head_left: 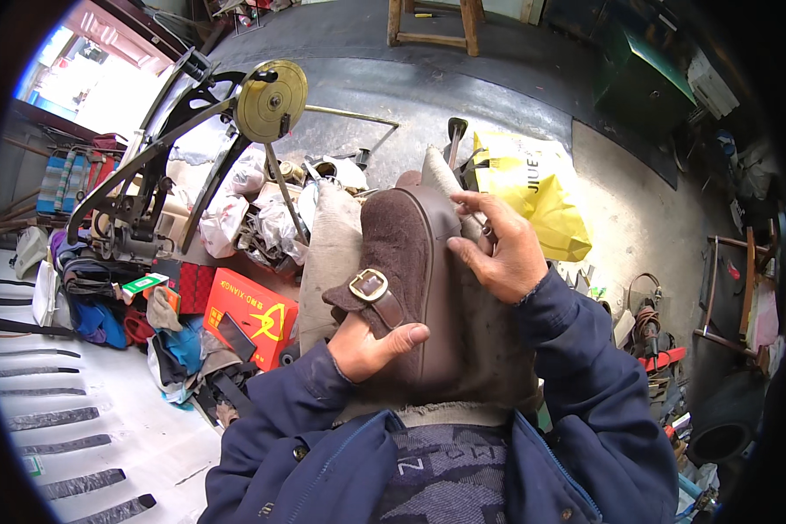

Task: The person picks up a brown slip-on shoe and uses a flat metal scraper to smooth the upper and side seams. They then use a small pointed tool to work along the seam and inspect the shoe, turning it over to view the sole and sides.

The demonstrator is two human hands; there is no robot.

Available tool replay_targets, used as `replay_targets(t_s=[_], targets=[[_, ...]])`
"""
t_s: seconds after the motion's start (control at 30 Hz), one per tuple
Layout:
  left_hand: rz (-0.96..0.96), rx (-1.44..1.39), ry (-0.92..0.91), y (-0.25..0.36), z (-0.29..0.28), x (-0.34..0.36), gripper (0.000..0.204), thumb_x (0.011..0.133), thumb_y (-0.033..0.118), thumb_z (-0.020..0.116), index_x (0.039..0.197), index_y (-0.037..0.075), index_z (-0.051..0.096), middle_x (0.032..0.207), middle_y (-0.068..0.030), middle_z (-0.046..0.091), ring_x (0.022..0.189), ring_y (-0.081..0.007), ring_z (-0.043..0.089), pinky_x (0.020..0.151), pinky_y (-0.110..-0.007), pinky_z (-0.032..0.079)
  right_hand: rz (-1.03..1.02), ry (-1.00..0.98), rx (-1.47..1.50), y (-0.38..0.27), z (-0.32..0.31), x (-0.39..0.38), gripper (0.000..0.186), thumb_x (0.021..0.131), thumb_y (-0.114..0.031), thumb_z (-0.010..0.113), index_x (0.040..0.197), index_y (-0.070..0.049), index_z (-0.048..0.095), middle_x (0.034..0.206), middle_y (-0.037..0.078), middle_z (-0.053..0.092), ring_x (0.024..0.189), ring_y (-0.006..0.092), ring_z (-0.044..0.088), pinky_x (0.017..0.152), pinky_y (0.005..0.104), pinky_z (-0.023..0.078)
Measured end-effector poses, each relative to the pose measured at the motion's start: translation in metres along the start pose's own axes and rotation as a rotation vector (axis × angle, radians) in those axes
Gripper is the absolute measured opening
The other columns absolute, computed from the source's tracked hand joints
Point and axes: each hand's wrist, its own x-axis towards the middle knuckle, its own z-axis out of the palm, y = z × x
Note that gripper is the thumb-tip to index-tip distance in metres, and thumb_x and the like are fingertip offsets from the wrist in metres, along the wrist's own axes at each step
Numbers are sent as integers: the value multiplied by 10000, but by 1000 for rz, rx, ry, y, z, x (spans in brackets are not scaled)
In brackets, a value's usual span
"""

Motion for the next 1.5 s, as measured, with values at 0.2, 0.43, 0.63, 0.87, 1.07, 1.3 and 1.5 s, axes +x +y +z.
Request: replay_targets(t_s=[0.2,0.43,0.63,0.87,1.07,1.3,1.5], targets=[[-53,36,-20,2,2,8,636,920,413,760,1305,-42,541,1253,-139,608,1170,-256,554,1033,-407,436,136,-74,38,15,-3,-5,229,883,-62,745,1081,-12,642,771,32,624,618,74,479,604,252,440],[35,-111,40,-10,3,9,551,939,320,749,1312,-29,543,1268,-125,613,1176,-236,567,1032,-388,449,218,-11,125,-7,-4,-43,143,924,-85,711,858,26,651,686,43,618,611,79,516,586,257,444],[11,-165,55,-9,3,4,467,965,244,714,1317,-16,552,1248,-109,638,1134,-209,601,1000,-366,481,372,-203,442,-46,-4,-101,112,960,-75,685,912,24,701,680,12,639,598,51,571,561,232,453],[38,-496,183,9,0,-2,344,988,171,652,1273,-19,612,1196,-97,687,1079,-197,658,960,-346,520,323,-389,562,-70,4,-137,108,938,-82,715,948,24,731,697,31,667,639,51,570,598,240,462],[143,-818,366,18,-18,1,363,994,182,646,1276,-45,613,1180,-106,692,1049,-197,679,956,-342,540,507,-419,820,-64,30,-143,162,956,-123,722,963,39,732,806,13,706,749,52,597,694,234,487],[221,-747,398,16,-21,-5,342,997,184,646,1248,-49,638,1168,-110,701,1033,-195,682,946,-335,539,333,-336,637,-69,0,-133,154,952,-97,663,942,31,747,872,79,737,793,115,651,744,247,497],[286,-269,429,4,-15,4,311,1029,168,601,1248,-43,669,1134,-110,732,999,-167,707,911,-301,560,276,122,747,-75,-44,-131,178,946,-115,662,896,51,698,727,40,635,570,47,451,545,210,345]])
